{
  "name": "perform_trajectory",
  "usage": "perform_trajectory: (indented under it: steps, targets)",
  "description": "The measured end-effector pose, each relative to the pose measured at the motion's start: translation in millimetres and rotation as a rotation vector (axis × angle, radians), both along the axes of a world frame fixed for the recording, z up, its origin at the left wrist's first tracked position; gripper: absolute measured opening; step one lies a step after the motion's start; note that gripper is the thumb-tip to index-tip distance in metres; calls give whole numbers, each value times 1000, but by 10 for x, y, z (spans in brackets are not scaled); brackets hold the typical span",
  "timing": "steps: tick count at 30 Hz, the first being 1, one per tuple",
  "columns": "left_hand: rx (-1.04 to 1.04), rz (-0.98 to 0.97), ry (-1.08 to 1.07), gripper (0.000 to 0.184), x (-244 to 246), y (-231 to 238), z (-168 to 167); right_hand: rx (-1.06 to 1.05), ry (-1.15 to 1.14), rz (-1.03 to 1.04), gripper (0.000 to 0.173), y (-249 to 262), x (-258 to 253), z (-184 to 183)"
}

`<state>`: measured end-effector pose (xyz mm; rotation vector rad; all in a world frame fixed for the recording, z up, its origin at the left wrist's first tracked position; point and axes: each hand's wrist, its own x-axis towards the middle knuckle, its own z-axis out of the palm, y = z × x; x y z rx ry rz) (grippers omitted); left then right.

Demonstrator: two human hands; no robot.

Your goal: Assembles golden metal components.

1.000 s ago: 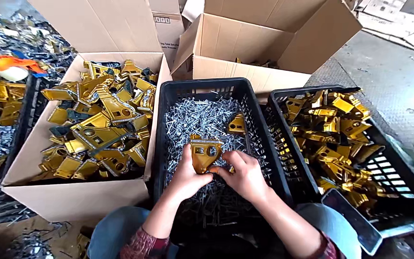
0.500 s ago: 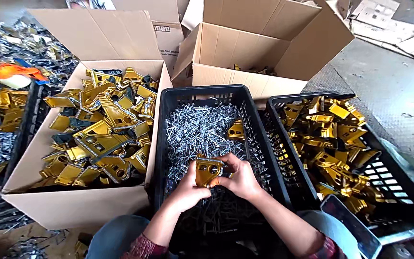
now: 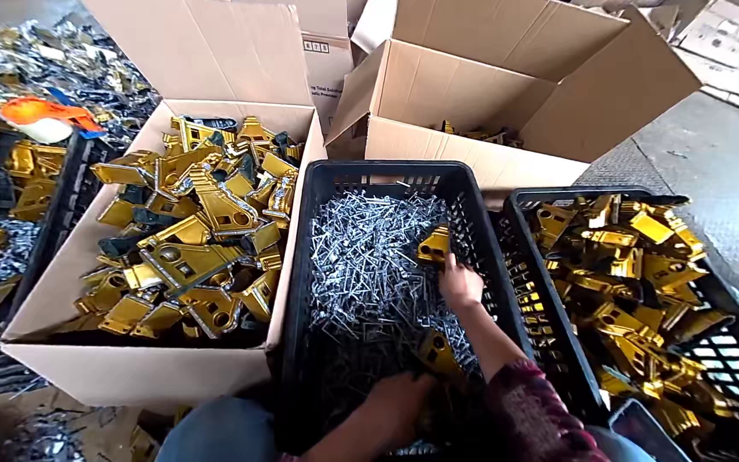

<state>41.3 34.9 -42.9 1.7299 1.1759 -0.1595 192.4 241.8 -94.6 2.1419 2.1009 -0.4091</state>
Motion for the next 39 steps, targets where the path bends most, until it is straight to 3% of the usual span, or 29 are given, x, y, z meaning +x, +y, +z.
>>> perform_trajectory:
  steps: [4,10,16,19,21,23,25,26,28,29,30,31,33,35,37,39]
  targets:
    - [189,45,7,73,-30,41,-29,116,154,-106,38,18,18,90]
    - [433,261,11,58,-280,253,359,59,248,-92,55,236,92,93]
    - [595,450,-7,49,-626,330,562,157,265,-150,32,259,-18,35]
    - [717,551,28,48,-788,344,604,252,274,47,30,318,-13,242]
    - [774,600,73,62,-852,367,633,398,312,300,32,277,-80,514]
    - [824,634,105,94,-871,393,678,466,453,541,30,75,-267,948]
    - [858,647,89,126,-866,390,705,335,702,720,27,-202,-479,1366]
    - [868,658,50,131,-857,380,712,226,889,785,25,-292,-578,1478]
    - [886,736,-83,111,-856,346,698,-54,1326,789,20,-383,-789,1501]
    - [857,795,-143,98,-868,327,695,-137,1440,705,16,-407,-878,1429]
    - [827,862,-181,89,-883,313,697,-171,1441,597,14,-417,-938,1311]
    - [817,933,-190,85,-899,308,700,-172,1296,512,14,-427,-964,1162]
    - [801,1065,-220,89,-949,318,719,-207,695,491,14,-459,-1008,770]
    - [768,1144,-373,97,-990,321,737,-365,185,489,32,-641,-1124,375]
    - [659,1193,-689,95,-978,309,768,-347,98,489,33,-809,-1094,157]
    - [540,1243,-952,81,-965,286,828,-257,329,433,33,-848,-972,227]
